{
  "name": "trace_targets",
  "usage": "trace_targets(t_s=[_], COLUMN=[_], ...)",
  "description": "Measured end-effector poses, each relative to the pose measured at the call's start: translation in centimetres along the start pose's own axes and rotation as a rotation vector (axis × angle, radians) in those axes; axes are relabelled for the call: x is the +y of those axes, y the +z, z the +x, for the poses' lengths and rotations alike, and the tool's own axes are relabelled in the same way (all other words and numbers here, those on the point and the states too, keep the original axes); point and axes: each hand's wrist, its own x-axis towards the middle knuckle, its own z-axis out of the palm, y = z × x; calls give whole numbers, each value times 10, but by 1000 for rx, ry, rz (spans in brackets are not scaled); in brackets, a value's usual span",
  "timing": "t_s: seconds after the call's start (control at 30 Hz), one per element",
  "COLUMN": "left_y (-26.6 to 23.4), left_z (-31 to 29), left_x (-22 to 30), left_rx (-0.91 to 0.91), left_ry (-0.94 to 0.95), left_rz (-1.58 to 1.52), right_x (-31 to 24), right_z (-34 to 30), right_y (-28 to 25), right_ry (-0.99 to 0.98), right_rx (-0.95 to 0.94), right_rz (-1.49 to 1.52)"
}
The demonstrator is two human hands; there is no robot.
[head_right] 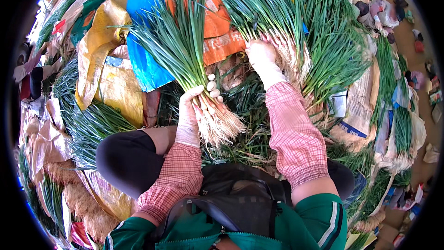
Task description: The person sorts and bundles green onions by hand while sitting on the floor, removing debris and outer layers from the bulbs.
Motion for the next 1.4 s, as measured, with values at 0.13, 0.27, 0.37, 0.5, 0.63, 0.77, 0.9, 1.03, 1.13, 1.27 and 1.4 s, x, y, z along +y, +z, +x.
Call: trace_targets(t_s=[0.13,0.27,0.37,0.5,0.63,0.77,0.9,1.03,1.13,1.27,1.4], left_y=[-4,-1,-7,-7,-3,-5,1,2,8,9,0], left_z=[1,-1,0,-3,-2,-3,-3,-5,-3,-2,-5], left_x=[0,-3,-3,1,-1,6,3,-1,-4,0,7], left_rx=[-3,24,-34,-42,-27,-72,-92,-112,-144,-182,-200], left_ry=[5,-10,-5,8,-13,9,24,6,-12,24,40], left_rz=[-6,0,-40,-46,-8,-14,-49,-72,-100,-192,-125], right_x=[2,21,17,6,-13,-7,-11,-18,-8,-5,-37], right_z=[-23,-80,-141,-112,-3,27,-37,-1,28,1,-59], right_y=[-3,-18,14,10,-12,13,8,-1,15,6,-5], right_ry=[17,-26,-280,-239,77,164,-127,38,-60,-14,-59], right_rx=[72,21,-609,-487,178,16,88,212,236,255,-228], right_rz=[372,375,311,449,722,989,884,725,69,739,697])
